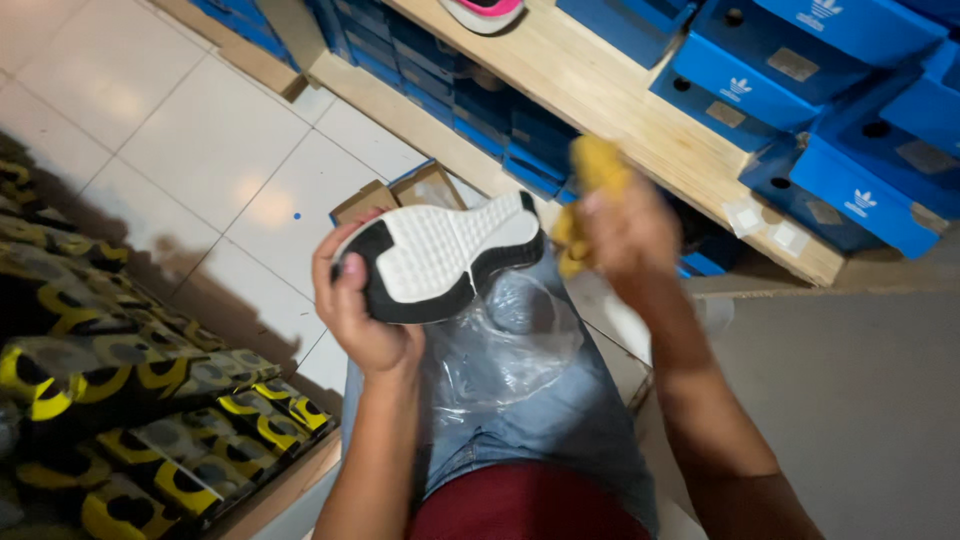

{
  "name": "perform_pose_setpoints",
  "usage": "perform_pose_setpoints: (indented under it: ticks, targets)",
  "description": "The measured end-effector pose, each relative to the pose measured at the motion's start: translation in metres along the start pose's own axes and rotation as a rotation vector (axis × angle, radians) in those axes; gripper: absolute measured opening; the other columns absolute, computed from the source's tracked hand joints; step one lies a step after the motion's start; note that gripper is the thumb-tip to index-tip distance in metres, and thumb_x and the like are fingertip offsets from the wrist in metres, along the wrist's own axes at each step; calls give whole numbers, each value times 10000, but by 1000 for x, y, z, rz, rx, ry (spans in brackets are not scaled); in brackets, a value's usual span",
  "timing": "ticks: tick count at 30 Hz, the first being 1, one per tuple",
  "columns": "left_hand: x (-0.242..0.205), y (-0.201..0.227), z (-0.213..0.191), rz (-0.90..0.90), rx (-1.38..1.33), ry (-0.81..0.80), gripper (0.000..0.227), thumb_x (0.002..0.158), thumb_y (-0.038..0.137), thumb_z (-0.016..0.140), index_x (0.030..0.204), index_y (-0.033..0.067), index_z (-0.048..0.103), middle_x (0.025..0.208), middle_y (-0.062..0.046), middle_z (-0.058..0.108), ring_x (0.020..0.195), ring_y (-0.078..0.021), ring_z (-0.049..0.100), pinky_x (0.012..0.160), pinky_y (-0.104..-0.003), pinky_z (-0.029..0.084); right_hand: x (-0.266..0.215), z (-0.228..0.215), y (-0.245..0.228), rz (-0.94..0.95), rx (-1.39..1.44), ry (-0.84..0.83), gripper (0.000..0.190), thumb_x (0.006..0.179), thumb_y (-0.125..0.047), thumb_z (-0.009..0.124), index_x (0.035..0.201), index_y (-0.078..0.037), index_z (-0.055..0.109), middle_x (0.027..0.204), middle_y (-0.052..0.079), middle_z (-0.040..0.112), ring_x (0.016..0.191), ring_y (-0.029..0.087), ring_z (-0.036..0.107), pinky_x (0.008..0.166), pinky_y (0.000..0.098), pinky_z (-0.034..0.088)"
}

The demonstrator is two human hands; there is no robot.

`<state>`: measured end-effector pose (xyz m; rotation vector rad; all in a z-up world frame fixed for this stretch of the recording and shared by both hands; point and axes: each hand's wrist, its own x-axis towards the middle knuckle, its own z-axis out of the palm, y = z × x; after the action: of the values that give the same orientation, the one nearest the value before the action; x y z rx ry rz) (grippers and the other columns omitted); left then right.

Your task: The person wipes the upper and sole of a shoe with a cloth, then places the shoe into a plastic bag.

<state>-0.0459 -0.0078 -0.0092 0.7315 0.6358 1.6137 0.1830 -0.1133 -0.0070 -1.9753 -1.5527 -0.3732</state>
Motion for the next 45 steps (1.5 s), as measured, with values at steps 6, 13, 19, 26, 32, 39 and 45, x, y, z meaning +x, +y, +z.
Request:
perform_pose_setpoints:
  ticks: [6,13,19,26,32,39,45]
  targets:
    - [-17,1,20,22,183,41,344,915,227,621,1116,-52,616,1082,-294,687,1088,-340,696,1016,-434,526,-33,6,-99,-261,127,-389,243,892,-189,618,985,26,682,868,228,616,754,483,649,591,574,490]
    - [-14,3,29,-5,179,74,329,933,202,644,1131,-61,654,1086,-267,719,1068,-283,725,995,-386,551,1,17,-111,-273,258,-234,252,919,-142,531,1091,-10,659,978,106,489,800,399,558,592,464,408]
    - [-7,8,34,-5,238,96,383,1022,305,527,1078,-44,677,1011,-244,740,972,-225,733,907,-322,569,-24,-10,-120,-253,242,-466,345,800,-74,601,1144,-85,629,914,179,499,725,476,566,560,576,447]
    - [-2,11,48,11,275,59,427,1055,348,478,1042,-16,700,995,-213,749,935,-195,720,889,-312,570,12,-15,-125,-309,211,-301,308,881,-94,528,1164,-50,640,975,157,491,773,407,530,605,486,406]
    - [3,9,51,-15,251,75,429,1039,341,493,1026,-22,721,948,-190,759,879,-170,727,874,-294,576,-3,-7,-117,-277,187,-463,394,766,-75,642,1159,-63,650,899,167,483,738,436,525,569,533,418]
    - [9,10,40,19,319,38,445,1037,348,472,1024,-22,720,972,-216,751,924,-222,726,921,-326,558,-5,-1,-130,-322,233,-261,273,957,-161,485,1166,-75,638,929,120,476,777,383,525,605,502,411]
    - [-4,15,47,-10,282,66,426,1032,327,496,1043,-37,716,994,-220,751,938,-212,721,920,-298,554,14,13,-124,-269,204,-159,247,955,-126,490,1125,-61,657,901,105,464,769,377,527,608,472,404]
